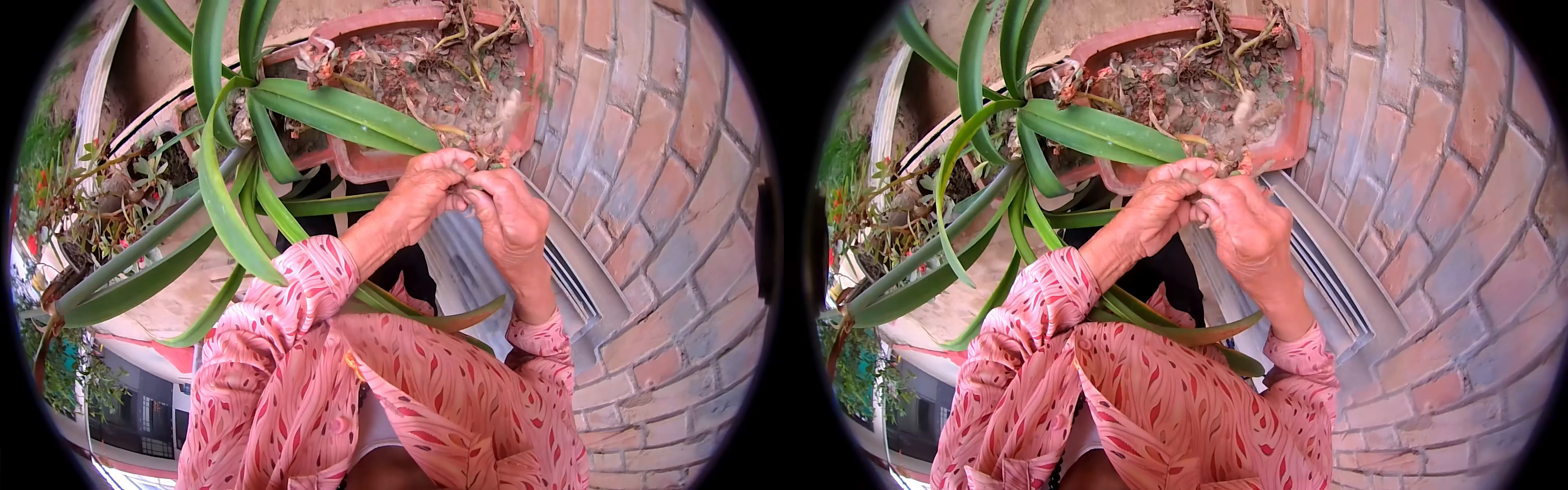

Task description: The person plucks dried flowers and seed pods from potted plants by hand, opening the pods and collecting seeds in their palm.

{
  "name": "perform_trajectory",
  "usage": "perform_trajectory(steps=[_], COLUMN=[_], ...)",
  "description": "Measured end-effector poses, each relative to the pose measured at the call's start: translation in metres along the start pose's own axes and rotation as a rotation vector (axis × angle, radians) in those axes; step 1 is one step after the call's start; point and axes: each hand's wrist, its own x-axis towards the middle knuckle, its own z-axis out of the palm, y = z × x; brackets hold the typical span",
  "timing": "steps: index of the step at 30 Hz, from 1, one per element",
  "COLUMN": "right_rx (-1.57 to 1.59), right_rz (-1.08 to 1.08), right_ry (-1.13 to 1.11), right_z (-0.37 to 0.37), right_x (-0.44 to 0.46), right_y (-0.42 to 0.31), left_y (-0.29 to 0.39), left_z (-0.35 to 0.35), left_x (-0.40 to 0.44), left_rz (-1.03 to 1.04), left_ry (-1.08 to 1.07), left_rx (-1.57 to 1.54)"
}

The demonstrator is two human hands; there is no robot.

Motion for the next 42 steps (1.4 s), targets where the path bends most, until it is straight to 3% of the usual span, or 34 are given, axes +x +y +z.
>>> perform_trajectory(steps=[10,16,23,26,29,32,36,38,40,42], right_rx=[-0.192,-0.04,0.257,0.207,0.327,-0.126,-0.538,-0.525,-0.216,-0.119], right_rz=[-0.128,0.02,0.386,0.248,0.188,-0.322,-0.395,-0.257,-0.249,-0.187], right_ry=[-0.121,0.046,-0.08,-0.004,0.23,0.465,0.137,-0.2,-0.261,-0.351], right_z=[0.018,0.009,0.035,0.045,0.048,0.056,0.073,0.088,0.092,0.108], right_x=[0.007,0.028,0.028,0.043,0.074,0.11,0.126,0.111,0.094,0.074], right_y=[0.0,0.02,0.043,0.039,0.016,0.014,0.001,0.008,0.006,0.008], left_y=[0.001,0.008,0.01,0.015,0.021,0.025,0.038,0.047,0.06,0.074], left_z=[-0.007,-0.011,-0.003,-0.004,-0.002,-0.003,0.002,0.003,-0.002,-0.012], left_x=[-0.002,-0.009,-0.022,-0.029,-0.037,-0.044,-0.052,-0.054,-0.055,-0.054], left_rz=[0.054,-0.021,0.033,0.082,0.097,0.147,0.265,0.338,0.418,0.462], left_ry=[0.112,0.136,0.144,0.15,0.195,0.193,0.187,0.221,0.274,0.273], left_rx=[-0.029,0.021,0.107,0.143,0.176,0.172,0.183,0.176,0.161,0.071])
